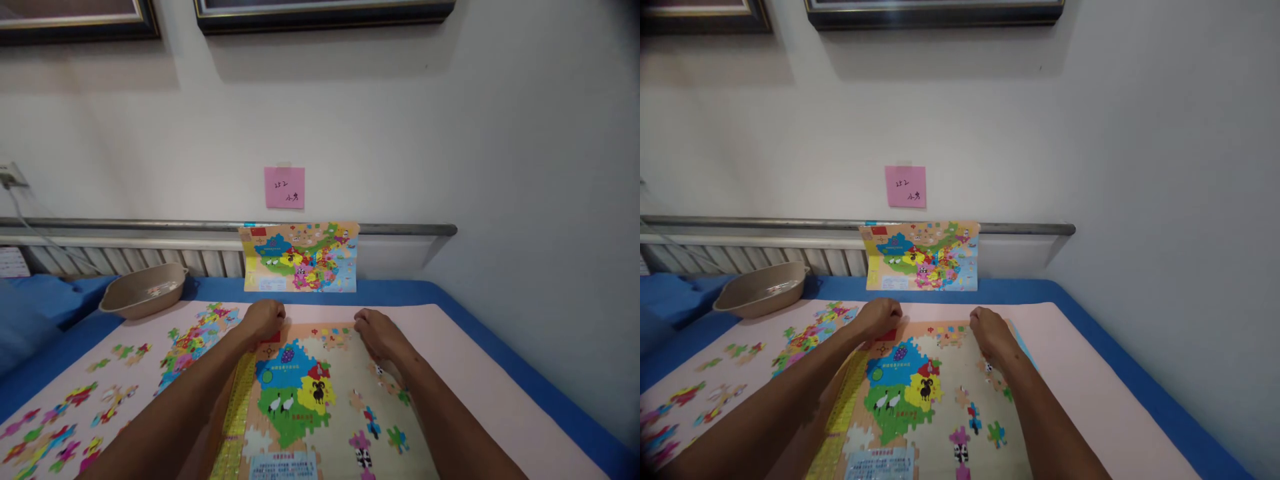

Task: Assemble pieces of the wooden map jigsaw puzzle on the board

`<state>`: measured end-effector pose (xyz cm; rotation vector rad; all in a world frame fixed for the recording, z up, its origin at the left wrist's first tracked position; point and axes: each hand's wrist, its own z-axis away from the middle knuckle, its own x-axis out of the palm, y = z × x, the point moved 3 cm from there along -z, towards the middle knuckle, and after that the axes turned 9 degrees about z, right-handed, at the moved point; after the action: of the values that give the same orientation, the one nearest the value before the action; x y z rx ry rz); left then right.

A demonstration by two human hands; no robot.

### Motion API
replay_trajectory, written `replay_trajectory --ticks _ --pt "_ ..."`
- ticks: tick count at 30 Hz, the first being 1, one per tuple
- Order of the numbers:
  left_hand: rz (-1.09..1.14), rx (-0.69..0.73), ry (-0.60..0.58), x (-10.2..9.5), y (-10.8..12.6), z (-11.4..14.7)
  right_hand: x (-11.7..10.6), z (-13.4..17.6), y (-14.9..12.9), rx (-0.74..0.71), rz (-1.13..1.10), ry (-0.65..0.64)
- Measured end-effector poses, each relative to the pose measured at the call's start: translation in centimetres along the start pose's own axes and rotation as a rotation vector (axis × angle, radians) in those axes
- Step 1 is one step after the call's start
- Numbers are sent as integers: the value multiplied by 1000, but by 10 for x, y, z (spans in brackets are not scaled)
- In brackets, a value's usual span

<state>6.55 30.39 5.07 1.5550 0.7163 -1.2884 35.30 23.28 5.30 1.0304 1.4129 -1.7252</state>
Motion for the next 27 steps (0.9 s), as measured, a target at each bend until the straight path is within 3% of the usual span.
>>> replay_trajectory --ticks 11,27 --pt "-12 32 -36 0 21 16 15 -4 4 89 -265 -60" --pt "21 53 -66 17 27 4 14 -7 3 83 -255 -84"
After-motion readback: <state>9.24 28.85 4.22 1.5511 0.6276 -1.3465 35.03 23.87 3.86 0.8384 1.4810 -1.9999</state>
